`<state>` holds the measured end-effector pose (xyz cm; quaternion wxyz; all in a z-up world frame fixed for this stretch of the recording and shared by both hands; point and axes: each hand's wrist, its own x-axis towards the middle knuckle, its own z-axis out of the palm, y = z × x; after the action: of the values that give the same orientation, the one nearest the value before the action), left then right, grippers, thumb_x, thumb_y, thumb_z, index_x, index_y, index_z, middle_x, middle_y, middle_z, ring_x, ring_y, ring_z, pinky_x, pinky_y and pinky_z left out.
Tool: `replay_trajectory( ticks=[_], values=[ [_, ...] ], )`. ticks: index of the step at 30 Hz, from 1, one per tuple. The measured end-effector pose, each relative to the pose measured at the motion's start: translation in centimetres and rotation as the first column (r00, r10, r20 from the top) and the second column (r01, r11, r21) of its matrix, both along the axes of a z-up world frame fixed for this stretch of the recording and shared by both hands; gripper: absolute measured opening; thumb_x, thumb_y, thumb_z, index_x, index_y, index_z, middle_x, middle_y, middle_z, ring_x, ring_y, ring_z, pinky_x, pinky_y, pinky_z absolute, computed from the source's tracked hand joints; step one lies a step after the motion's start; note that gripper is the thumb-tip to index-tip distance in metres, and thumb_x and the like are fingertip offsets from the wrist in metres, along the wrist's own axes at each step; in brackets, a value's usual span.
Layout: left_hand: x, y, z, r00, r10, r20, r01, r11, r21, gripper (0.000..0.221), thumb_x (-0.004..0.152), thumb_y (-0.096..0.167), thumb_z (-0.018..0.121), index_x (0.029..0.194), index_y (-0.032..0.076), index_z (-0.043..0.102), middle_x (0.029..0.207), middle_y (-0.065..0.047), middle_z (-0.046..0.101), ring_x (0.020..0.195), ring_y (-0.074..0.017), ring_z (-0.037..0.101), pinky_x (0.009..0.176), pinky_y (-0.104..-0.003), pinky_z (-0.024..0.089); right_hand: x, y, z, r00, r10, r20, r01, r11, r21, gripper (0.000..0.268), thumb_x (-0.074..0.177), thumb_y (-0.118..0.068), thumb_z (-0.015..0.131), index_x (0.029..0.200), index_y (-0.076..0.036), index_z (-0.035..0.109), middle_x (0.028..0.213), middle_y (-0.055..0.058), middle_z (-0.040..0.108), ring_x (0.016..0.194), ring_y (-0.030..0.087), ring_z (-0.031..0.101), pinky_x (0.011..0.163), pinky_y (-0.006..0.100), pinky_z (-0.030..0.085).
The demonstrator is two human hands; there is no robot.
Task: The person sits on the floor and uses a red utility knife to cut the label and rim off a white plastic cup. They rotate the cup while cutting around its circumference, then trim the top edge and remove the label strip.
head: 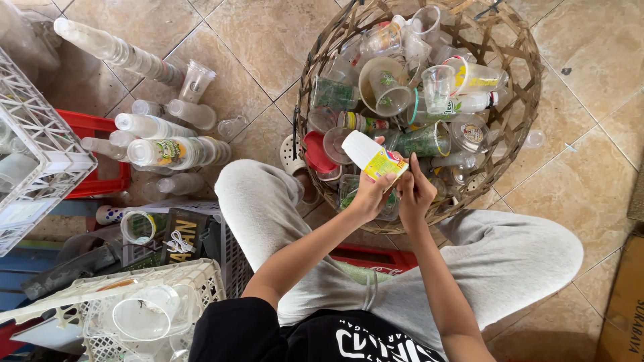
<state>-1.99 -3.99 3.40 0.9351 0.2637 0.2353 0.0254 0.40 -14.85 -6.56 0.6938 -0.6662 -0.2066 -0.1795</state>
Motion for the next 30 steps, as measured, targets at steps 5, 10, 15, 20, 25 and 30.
replay_trajectory(
  ticks=[5, 10, 15, 20, 25, 30],
  values=[
    [1.1, -0.3, -0.9, 0.989, 0.116, -0.088, -0.123, 0.989, -0.086, 0.06, 0.083, 0.014, 0.082, 0.129, 0.01, 0.044, 0.117, -0.016, 0.066, 0.104, -0.0312, 0.068, 0.092, -0.048, 0.057, 0.5, -0.1, 0.9, 0.998, 0.037, 0.046, -0.034, 0.997, -0.065, 0.033, 0.106, -0.009, 0.061, 0.13, 0.012, 0.067, 0.063, 0.014, 0.064, 0.045, 0.017, 0.058, 0.04, 0.029, 0.039],
    [2.8, 1.7, -11.1, 0.955, 0.191, -0.228, -0.219, 0.97, -0.105, 0.062, 0.092, 0.016, 0.07, 0.144, 0.01, 0.037, 0.129, -0.022, 0.061, 0.114, -0.038, 0.065, 0.098, -0.054, 0.056, 1.2, -2.8, -1.7, 0.942, 0.288, -0.174, -0.261, 0.952, 0.162, 0.042, 0.11, -0.012, 0.051, 0.15, 0.001, 0.053, 0.06, 0.013, 0.058, 0.045, 0.014, 0.051, 0.04, 0.027, 0.039],
    [5.4, 8.7, -8.5, 0.894, 0.415, -0.168, -0.434, 0.895, -0.104, 0.061, 0.093, 0.022, 0.075, 0.142, 0.013, 0.039, 0.131, -0.025, 0.061, 0.113, -0.0425, 0.067, 0.099, -0.056, 0.057, 1.2, -3.6, 7.9, 0.564, 0.593, -0.575, -0.516, 0.797, 0.315, 0.038, 0.108, -0.02, 0.052, 0.087, 0.004, 0.073, 0.054, 0.014, 0.052, 0.035, 0.018, 0.051, 0.029, 0.026, 0.034],
    [4.6, 10.3, -7.9, 0.897, 0.441, -0.019, -0.44, 0.889, -0.131, 0.046, 0.094, 0.02, 0.075, 0.131, 0.006, 0.052, 0.126, -0.022, 0.067, 0.113, -0.0362, 0.068, 0.105, -0.054, 0.054, -0.4, -4.4, 8.0, 0.302, 0.436, -0.847, -0.644, 0.749, 0.156, 0.028, 0.105, -0.026, 0.058, 0.108, -0.001, 0.069, 0.056, 0.011, 0.053, 0.036, 0.015, 0.049, 0.027, 0.023, 0.032],
    [2.8, 10.0, -7.5, 0.929, 0.369, -0.018, -0.366, 0.915, -0.168, 0.049, 0.091, 0.023, 0.081, 0.125, 0.001, 0.055, 0.121, -0.025, 0.068, 0.11, -0.0375, 0.07, 0.104, -0.053, 0.057, -1.2, -5.4, 2.4, 0.208, 0.301, -0.931, -0.79, 0.613, 0.022, 0.06, 0.097, -0.031, 0.069, 0.144, 0.004, 0.055, 0.058, 0.012, 0.058, 0.037, 0.012, 0.049, 0.029, 0.022, 0.033],
    [2.0, 10.1, -8.1, 0.949, 0.297, -0.108, -0.311, 0.937, -0.157, 0.046, 0.087, 0.017, 0.084, 0.122, 0.001, 0.058, 0.116, -0.022, 0.07, 0.105, -0.0337, 0.072, 0.1, -0.05, 0.059, -2.7, -4.2, 1.6, 0.528, 0.074, -0.846, -0.774, 0.452, -0.443, 0.048, 0.081, -0.027, 0.083, 0.117, 0.004, 0.078, 0.1, 0.034, 0.075, 0.097, 0.05, 0.073, 0.084, 0.05, 0.057]
  ],
)
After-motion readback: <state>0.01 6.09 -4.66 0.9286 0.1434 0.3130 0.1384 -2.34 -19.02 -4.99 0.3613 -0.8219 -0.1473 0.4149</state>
